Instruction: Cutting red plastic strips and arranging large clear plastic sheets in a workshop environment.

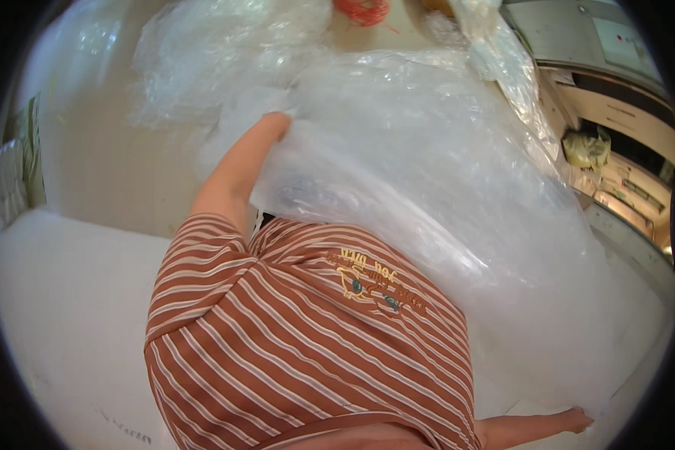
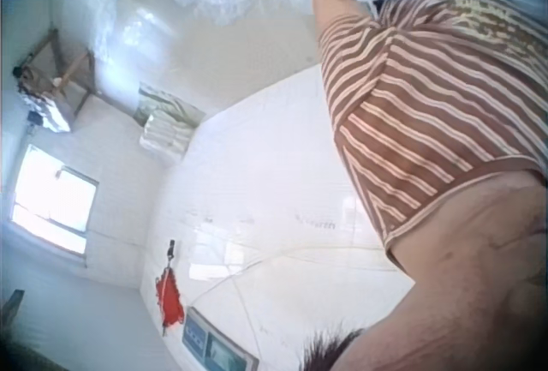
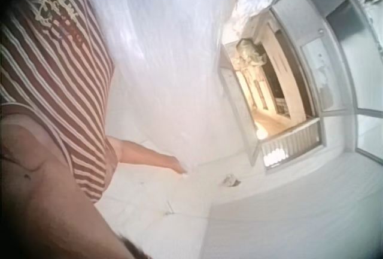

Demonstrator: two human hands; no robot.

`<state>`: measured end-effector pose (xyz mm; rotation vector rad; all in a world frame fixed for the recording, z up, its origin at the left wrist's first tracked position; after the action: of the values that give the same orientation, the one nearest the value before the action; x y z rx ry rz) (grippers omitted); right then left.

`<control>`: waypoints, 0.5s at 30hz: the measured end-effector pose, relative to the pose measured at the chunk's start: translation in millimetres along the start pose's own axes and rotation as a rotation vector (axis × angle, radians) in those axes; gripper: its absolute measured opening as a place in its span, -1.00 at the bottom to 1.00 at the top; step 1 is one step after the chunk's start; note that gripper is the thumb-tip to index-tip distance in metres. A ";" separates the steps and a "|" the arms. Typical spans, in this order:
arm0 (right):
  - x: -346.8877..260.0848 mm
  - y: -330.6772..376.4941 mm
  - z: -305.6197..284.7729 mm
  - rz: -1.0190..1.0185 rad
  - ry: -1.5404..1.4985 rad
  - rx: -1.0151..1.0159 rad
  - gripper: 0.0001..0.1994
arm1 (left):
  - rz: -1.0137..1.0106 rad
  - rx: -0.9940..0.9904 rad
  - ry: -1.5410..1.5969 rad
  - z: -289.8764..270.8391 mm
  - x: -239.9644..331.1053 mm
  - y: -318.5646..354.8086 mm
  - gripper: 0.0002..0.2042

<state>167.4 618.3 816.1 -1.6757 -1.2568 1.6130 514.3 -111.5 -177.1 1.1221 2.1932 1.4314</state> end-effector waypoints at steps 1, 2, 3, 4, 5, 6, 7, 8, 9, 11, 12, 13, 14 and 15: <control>26.7 -7.7 -4.6 0.114 -0.037 0.015 -0.75 | -0.019 0.169 0.082 13.3 -32.6 -10.3 -0.64; 46.9 -5.8 -17.9 0.129 -0.021 0.021 -0.75 | -0.016 0.060 0.054 33.8 -61.9 -8.6 -0.57; 33.6 -5.7 -35.4 -0.262 0.491 -0.037 -0.76 | 0.014 0.211 0.120 9.1 -80.2 1.9 -0.55; 26.6 10.2 -29.5 -0.649 1.001 -0.117 -0.76 | 0.046 0.359 0.191 -27.7 -97.0 20.9 -0.54; 42.7 16.7 -35.6 -0.628 1.026 -0.119 -0.76 | 0.010 0.446 0.230 -71.9 -114.4 41.0 -0.55; 54.4 25.6 -36.2 -0.661 1.212 -0.216 -0.78 | -0.115 0.663 0.434 -129.6 -142.7 73.6 -0.62; 74.0 42.9 -12.7 -0.696 1.378 -0.351 -0.79 | -0.252 1.019 0.479 -173.2 -193.4 113.2 -0.70; 84.9 55.7 -4.7 -0.662 1.322 -0.351 -0.77 | -0.312 1.254 0.595 -205.3 -224.4 162.3 -0.74; 102.4 66.4 7.3 -0.623 1.261 -0.353 -0.73 | -0.066 1.723 0.642 -220.3 -248.8 226.5 -0.79; 142.0 80.3 22.8 -0.624 1.313 -0.387 -0.63 | 0.313 1.595 1.292 -231.2 -298.8 259.0 -0.83; 156.1 86.0 18.2 -0.644 1.357 -0.424 -0.52 | 0.275 1.483 1.496 -232.1 -261.3 280.0 -0.78; 168.3 99.1 23.7 -0.602 1.373 -0.426 -0.52 | 0.285 1.008 1.953 -199.7 -284.8 252.2 -0.73; 176.1 124.4 33.9 -0.479 1.155 -0.550 -0.60 | 0.260 1.063 1.702 -173.8 -289.1 261.0 -0.74; 174.9 155.1 43.5 -0.352 0.932 -0.647 -0.67 | -0.075 1.154 0.995 -139.5 -308.6 269.6 -0.69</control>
<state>146.9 687.2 589.5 -2.0196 -1.4629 0.1031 752.1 -374.5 71.1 0.4792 3.9468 0.5864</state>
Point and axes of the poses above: each hand's wrist, its own y-axis away from the middle knuckle, its own z-axis out of the palm, x = y × z, the point moved 9 cm from there along -y, towards the middle knuckle, and after that the axes turned 8 degrees about -z, right-handed, at the moved point
